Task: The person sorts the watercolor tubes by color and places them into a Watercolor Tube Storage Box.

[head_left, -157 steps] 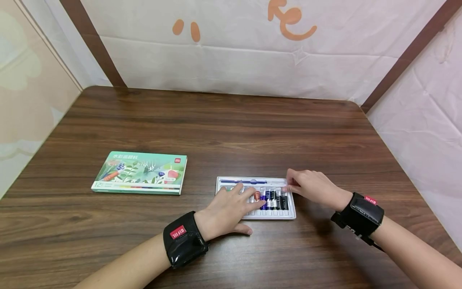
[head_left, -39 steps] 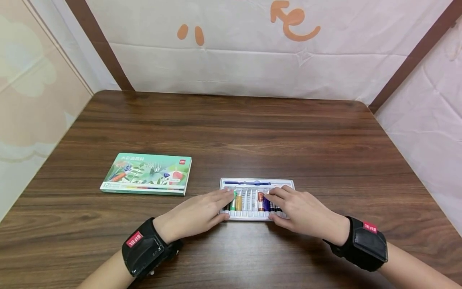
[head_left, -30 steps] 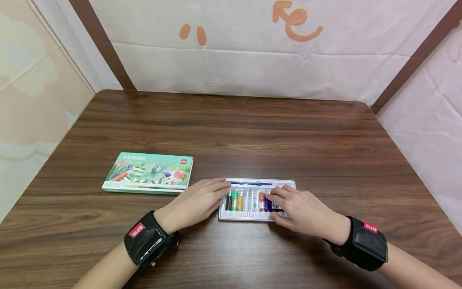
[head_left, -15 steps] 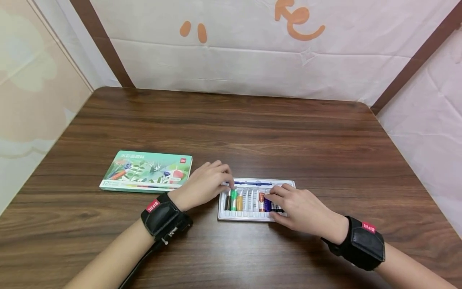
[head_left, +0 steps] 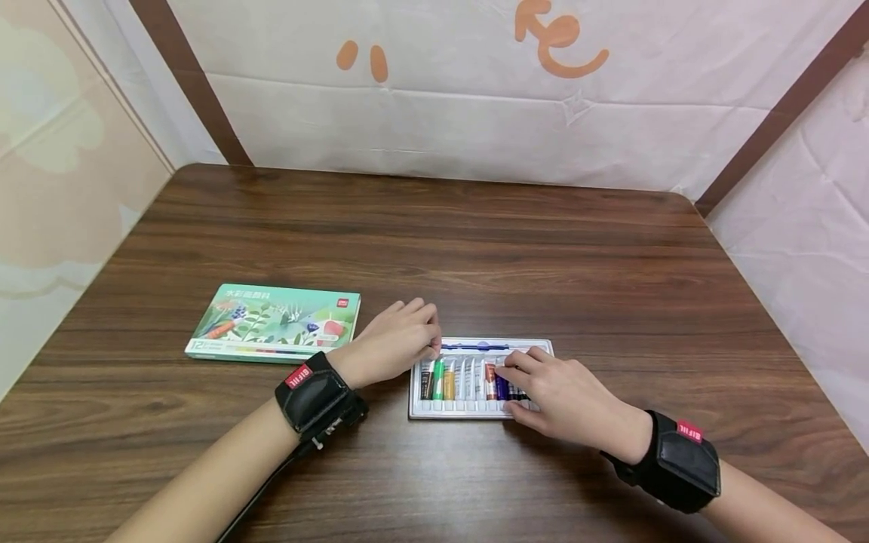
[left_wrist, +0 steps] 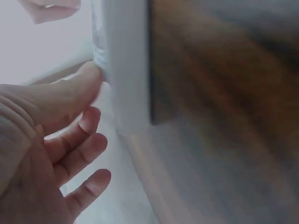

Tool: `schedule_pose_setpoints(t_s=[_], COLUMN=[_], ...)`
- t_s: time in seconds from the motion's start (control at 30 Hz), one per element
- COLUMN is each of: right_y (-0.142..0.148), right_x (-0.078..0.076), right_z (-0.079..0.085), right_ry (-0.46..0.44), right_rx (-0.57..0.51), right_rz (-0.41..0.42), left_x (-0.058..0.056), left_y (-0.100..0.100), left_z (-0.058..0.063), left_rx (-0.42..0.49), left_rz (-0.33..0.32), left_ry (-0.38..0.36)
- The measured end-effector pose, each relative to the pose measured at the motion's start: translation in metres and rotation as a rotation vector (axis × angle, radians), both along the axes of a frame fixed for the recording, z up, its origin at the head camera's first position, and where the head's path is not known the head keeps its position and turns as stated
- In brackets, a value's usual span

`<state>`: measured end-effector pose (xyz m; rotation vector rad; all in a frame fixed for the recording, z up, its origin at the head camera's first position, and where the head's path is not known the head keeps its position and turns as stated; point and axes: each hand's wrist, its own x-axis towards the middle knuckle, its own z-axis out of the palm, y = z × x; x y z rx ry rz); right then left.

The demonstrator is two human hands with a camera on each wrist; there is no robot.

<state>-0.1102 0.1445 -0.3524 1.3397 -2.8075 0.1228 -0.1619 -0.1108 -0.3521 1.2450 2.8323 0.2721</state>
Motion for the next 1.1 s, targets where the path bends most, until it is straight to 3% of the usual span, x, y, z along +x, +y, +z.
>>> schedule_pose_setpoints(t_s=[0.17, 0.3, 0.47, 0.57, 0.8, 0.97, 1.1], right_y=[0.0, 0.0, 0.001, 0.001, -0.004, -0.006, -0.007], right_x=[0.0, 0.001, 0.0, 0.001, 0.004, 0.002, 0.006], right_z=[0.001, 0.002, 0.003, 0.004, 0.005, 0.006, 0.006], right_ry=[0.006, 0.0, -0.001, 0.0, 0.033, 0.007, 0.027], right_rx=[0.006, 0.006, 0.01, 0.03, 0.062, 0.07, 0.046], right_rz=[-0.003, -0.002, -0.002, -0.017, 0.008, 0.004, 0.034], left_x=[0.007, 0.021, 0.048, 0.057, 0.063, 0.067, 0.072], left_y=[-0.002, -0.005, -0.014, -0.015, -0.01, 0.001, 0.014], left_z=[0.0, 0.001, 0.0, -0.001, 0.009, 0.022, 0.027], left_rx=[0.042, 0.11, 0.055, 0.035, -0.022, -0.065, -0.114], left_rz=[0.046, 0.029, -0.029, -0.038, -0.03, -0.009, -0.058], left_ry=[0.018, 0.096, 0.229, 0.262, 0.201, 0.07, -0.01])
